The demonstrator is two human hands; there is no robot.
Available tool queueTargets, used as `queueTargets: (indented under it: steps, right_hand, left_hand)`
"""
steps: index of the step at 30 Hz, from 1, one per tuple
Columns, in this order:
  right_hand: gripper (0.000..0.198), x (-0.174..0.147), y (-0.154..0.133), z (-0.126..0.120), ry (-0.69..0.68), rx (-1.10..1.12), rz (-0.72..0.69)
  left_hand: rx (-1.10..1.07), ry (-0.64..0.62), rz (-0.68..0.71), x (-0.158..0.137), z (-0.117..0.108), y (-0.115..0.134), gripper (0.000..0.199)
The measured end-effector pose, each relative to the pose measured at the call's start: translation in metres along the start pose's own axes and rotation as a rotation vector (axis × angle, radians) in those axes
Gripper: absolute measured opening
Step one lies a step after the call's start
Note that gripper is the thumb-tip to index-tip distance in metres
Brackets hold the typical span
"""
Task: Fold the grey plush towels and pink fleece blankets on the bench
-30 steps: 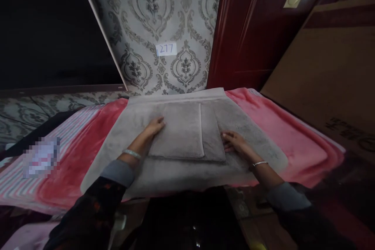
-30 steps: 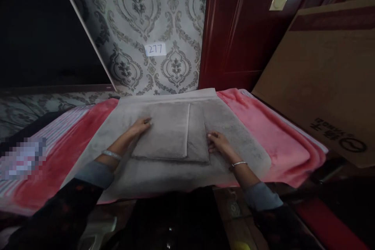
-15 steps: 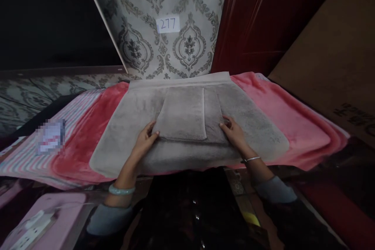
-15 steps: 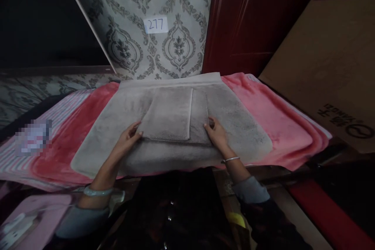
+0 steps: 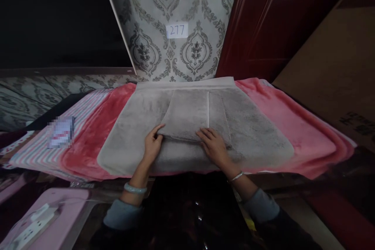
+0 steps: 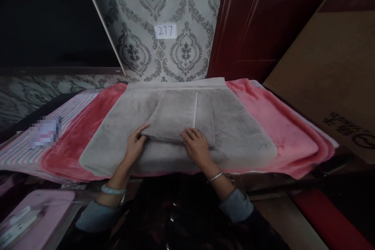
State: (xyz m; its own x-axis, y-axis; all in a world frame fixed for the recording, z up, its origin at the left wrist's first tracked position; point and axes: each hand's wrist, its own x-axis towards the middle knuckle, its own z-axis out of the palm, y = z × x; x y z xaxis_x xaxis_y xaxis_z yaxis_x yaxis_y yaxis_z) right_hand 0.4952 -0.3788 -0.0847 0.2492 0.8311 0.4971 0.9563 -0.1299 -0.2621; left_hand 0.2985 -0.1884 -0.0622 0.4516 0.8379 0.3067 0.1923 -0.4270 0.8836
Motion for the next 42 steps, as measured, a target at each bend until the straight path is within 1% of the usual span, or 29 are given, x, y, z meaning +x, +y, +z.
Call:
queueTargets:
  steps: [2,4,7,11,15,18,20,22,24,26,28,31,35,38,42]
  right_hand:
    - [0.042,-0.004,0.003,0.006,0.059,-0.005,0.006]
    - [0.041,-0.008,0.003,0.010,0.119,-0.001,0.001]
    - [0.040,-0.013,0.003,0.012,0.158,0.015,-0.018]
    - [0.038,-0.014,0.001,0.012,0.157,0.061,-0.009]
    - [0.036,-0.011,0.001,0.008,0.150,0.164,0.066]
    - [0.031,0.000,0.009,-0.006,0.075,0.319,0.143]
    - [0.029,0.012,0.021,-0.019,0.001,0.426,0.191]
    - [0.027,0.028,0.037,-0.032,-0.048,0.489,0.249]
    - [0.028,0.048,0.055,-0.041,-0.066,0.465,0.315]
    - [0.031,0.071,0.074,-0.044,-0.080,0.373,0.383]
    - [0.036,0.096,0.092,-0.043,-0.088,0.291,0.432]
    - [0.043,0.134,0.113,-0.035,-0.074,0.223,0.457]
    - [0.047,0.178,0.133,-0.023,-0.070,0.118,0.475]
    - [0.048,0.203,0.143,-0.014,-0.104,0.051,0.471]
    - [0.044,0.227,0.154,-0.002,-0.203,-0.010,0.468]
  left_hand:
    - [-0.054,0.040,-0.002,-0.003,0.000,0.002,0.040]
    - [-0.054,0.070,-0.007,-0.004,0.000,0.003,0.035]
    - [-0.019,0.057,-0.001,-0.006,-0.001,0.003,0.034]
    - [0.003,0.077,-0.012,-0.007,-0.001,0.003,0.035]
    - [0.007,0.071,-0.028,-0.008,-0.003,0.001,0.035]
    - [0.029,0.037,-0.010,-0.007,-0.005,0.000,0.036]
    - [0.057,0.042,0.005,-0.006,-0.005,-0.002,0.038]
    - [0.088,0.087,0.033,-0.006,-0.004,-0.004,0.041]
    - [0.114,0.142,0.069,-0.005,-0.001,-0.008,0.046]
    - [0.135,0.160,0.101,-0.004,0.000,-0.011,0.047]
    - [0.154,0.138,0.115,-0.004,0.001,-0.015,0.046]
    - [0.187,0.098,0.101,-0.005,0.000,-0.019,0.048]
    - [0.209,0.098,0.086,-0.007,0.001,-0.022,0.051]
    - [0.242,0.084,0.060,-0.009,0.002,-0.023,0.052]
    - [0.252,0.086,0.062,-0.011,0.002,-0.026,0.050]
